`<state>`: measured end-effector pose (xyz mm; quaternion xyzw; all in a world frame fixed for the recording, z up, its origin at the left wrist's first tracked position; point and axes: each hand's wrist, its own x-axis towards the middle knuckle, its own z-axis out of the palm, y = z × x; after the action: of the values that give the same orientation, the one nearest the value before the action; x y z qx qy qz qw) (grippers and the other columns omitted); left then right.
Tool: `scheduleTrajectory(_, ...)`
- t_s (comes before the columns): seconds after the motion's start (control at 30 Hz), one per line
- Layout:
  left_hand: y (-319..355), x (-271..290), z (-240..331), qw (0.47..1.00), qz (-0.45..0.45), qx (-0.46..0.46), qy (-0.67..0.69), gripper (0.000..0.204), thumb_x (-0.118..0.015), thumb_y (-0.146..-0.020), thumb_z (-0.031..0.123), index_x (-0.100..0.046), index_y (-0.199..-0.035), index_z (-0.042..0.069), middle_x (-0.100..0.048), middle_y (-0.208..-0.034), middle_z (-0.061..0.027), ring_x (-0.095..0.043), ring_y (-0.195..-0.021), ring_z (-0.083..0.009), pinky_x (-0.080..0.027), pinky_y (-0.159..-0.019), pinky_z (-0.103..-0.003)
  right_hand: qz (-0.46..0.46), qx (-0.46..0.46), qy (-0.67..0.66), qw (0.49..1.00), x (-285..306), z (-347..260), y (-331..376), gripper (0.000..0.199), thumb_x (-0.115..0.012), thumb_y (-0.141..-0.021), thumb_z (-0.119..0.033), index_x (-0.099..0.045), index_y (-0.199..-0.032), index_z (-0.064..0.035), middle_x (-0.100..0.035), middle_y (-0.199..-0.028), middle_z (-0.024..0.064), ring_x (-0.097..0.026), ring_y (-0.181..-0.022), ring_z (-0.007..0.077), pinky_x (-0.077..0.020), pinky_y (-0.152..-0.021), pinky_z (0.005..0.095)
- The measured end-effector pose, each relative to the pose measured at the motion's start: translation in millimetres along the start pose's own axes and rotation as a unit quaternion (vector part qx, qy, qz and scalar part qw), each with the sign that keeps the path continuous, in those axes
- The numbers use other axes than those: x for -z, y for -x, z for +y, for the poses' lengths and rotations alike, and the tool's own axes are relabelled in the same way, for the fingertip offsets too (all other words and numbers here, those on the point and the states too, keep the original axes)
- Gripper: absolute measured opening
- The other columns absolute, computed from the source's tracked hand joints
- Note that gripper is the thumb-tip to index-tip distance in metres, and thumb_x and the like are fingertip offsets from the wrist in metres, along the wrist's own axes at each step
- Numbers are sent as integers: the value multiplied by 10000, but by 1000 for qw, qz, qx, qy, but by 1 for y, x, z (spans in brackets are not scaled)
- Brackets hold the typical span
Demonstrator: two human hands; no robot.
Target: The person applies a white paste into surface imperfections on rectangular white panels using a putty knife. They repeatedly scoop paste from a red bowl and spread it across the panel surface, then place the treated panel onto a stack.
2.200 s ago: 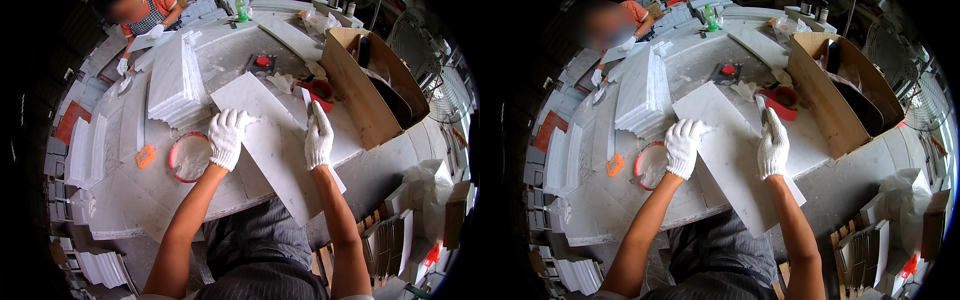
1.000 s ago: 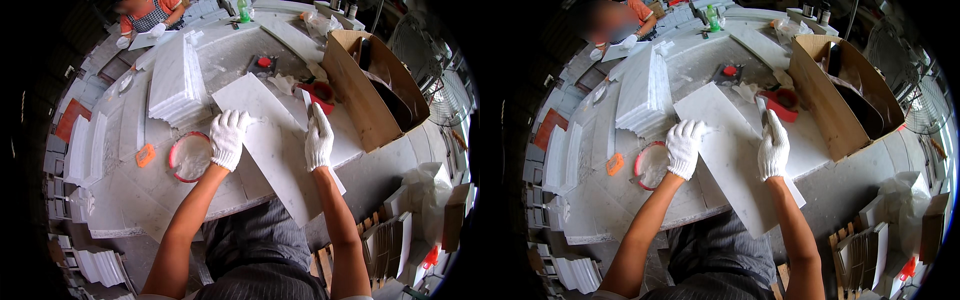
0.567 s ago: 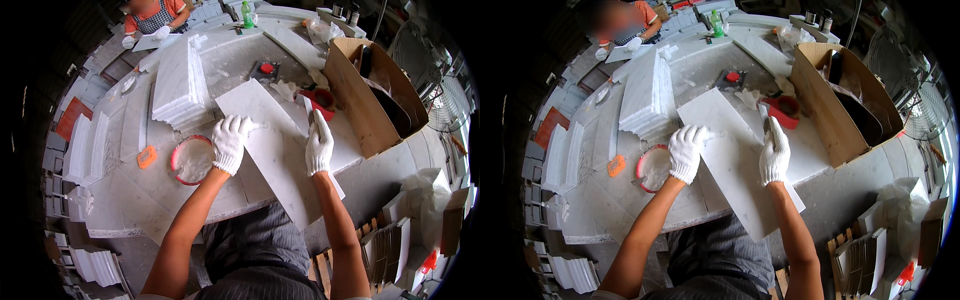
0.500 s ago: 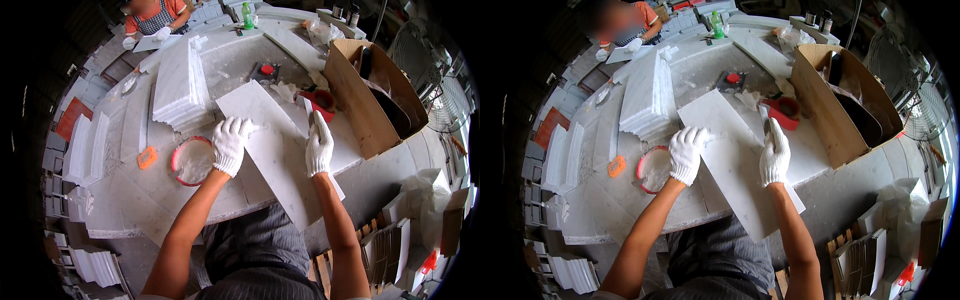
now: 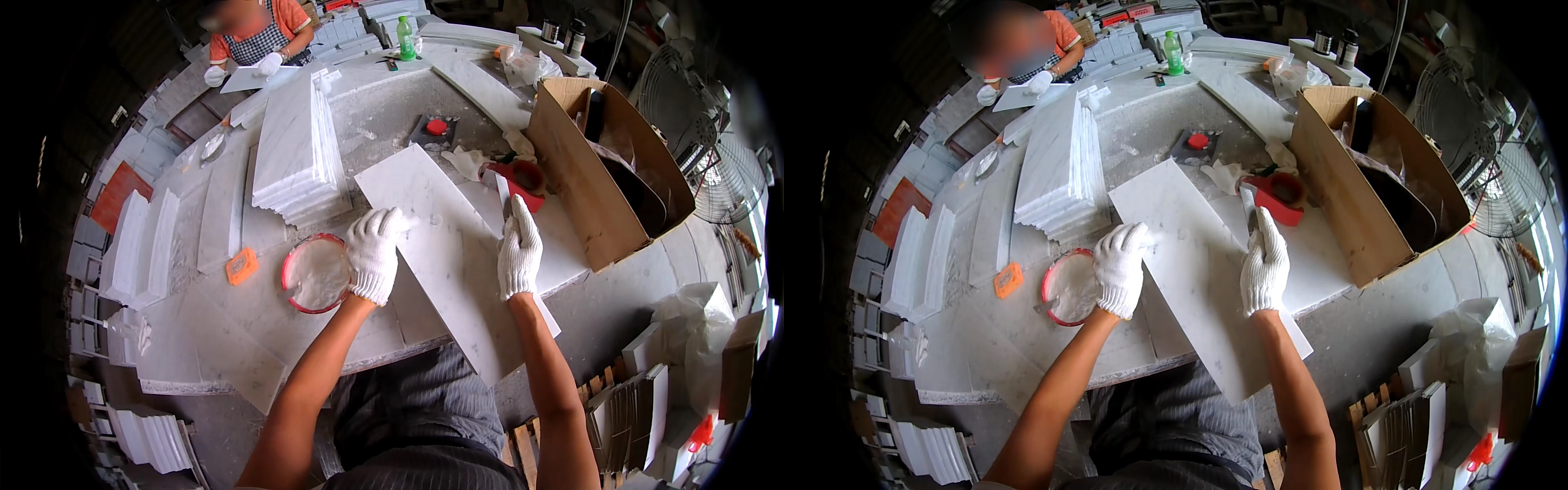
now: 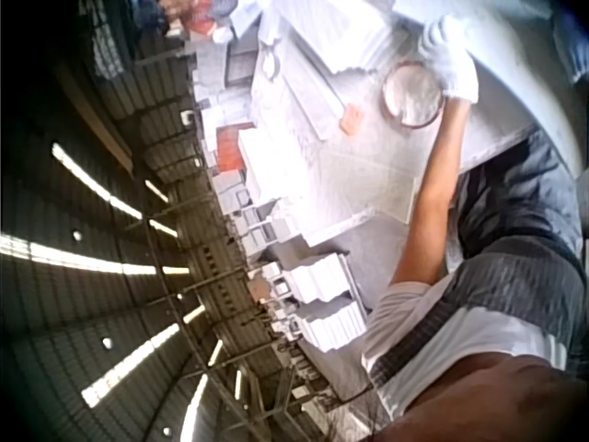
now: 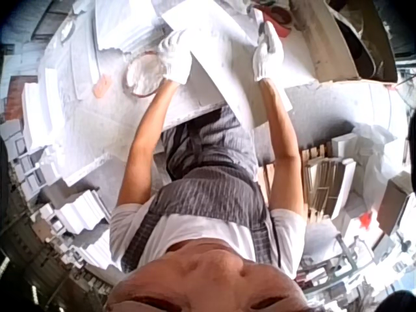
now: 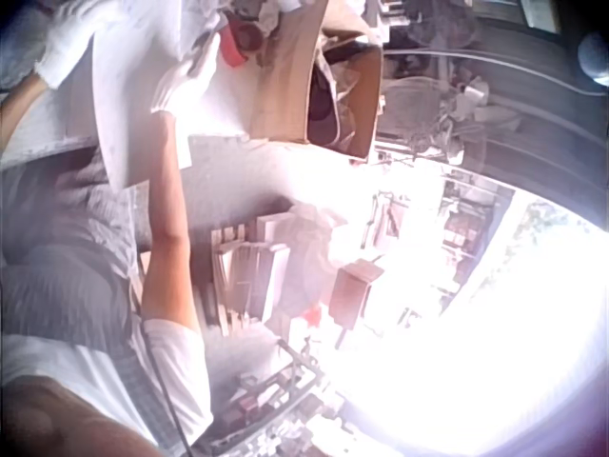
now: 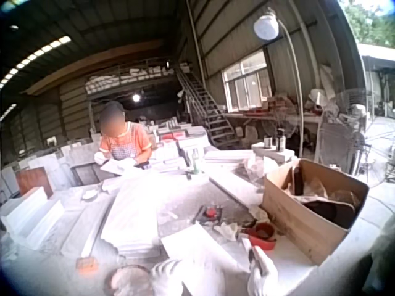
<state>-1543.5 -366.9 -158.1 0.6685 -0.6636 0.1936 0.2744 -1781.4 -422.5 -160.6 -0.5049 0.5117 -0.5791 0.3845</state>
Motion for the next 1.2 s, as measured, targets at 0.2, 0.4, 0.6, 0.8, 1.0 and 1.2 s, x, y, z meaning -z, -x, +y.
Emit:
scheduleTrajectory(0.2,38,31,18,944,85,191,255,294,-724,-873,122,-663,-1157,76,-663,-1149,-98,-609,-1064,-289,-492,-932,-386,10,-15,-35,999,1,5,-2,369,-501,-1000,-22,-577,-1362,-31,-634,-1258,74,-557,-1088,144,-411,-939,259)
scheduleTrajectory(0.4,122,52,18,881,37,344,324,289,-767,-833,109,-651,-1082,19,-654,-1000,-103,-616,-974,-273,-487,-887,-379,13,-23,-34,999,0,5,0,380,-505,-1020,-96,-575,-1393,-106,-627,-986,-51,-416,-635,23,-354,-536,193)
scheduleTrajectory(0.6,169,40,5,931,17,316,183,316,-804,-793,228,-660,-1010,48,-677,-928,-113,-632,-874,-332,-480,-832,-426,-4,-87,-44,995,1,-24,6,393,-512,-1011,-57,-564,-1398,-96,-628,-1042,-28,-421,-651,23,-380,-560,186)
scheduleTrajectory(0.8,166,38,-2,963,34,254,81,301,-822,-730,223,-667,-953,93,-670,-899,-91,-618,-866,-323,-458,-818,-460,-4,-62,-34,997,1,-9,4,413,-492,-1009,-55,-533,-1420,-59,-639,-1271,18,-469,-691,14,-378,-547,174)
scheduleTrajectory(1.0,155,46,1,968,48,236,75,331,-834,-675,180,-670,-951,94,-696,-898,-79,-641,-870,-318,-478,-840,-468,-5,-59,-61,996,5,-8,6,407,-511,-1011,-71,-549,-1415,-105,-640,-1018,-41,-366,-576,1,-310,-480,172)
scheduleTrajectory(1.2,154,40,-1,962,59,260,56,347,-840,-668,183,-668,-958,98,-689,-874,-66,-630,-831,-310,-470,-804,-457,-3,-54,-59,997,2,-6,5,409,-516,-1007,-61,-552,-1412,-107,-611,-965,-57,-361,-571,3,-308,-480,173)
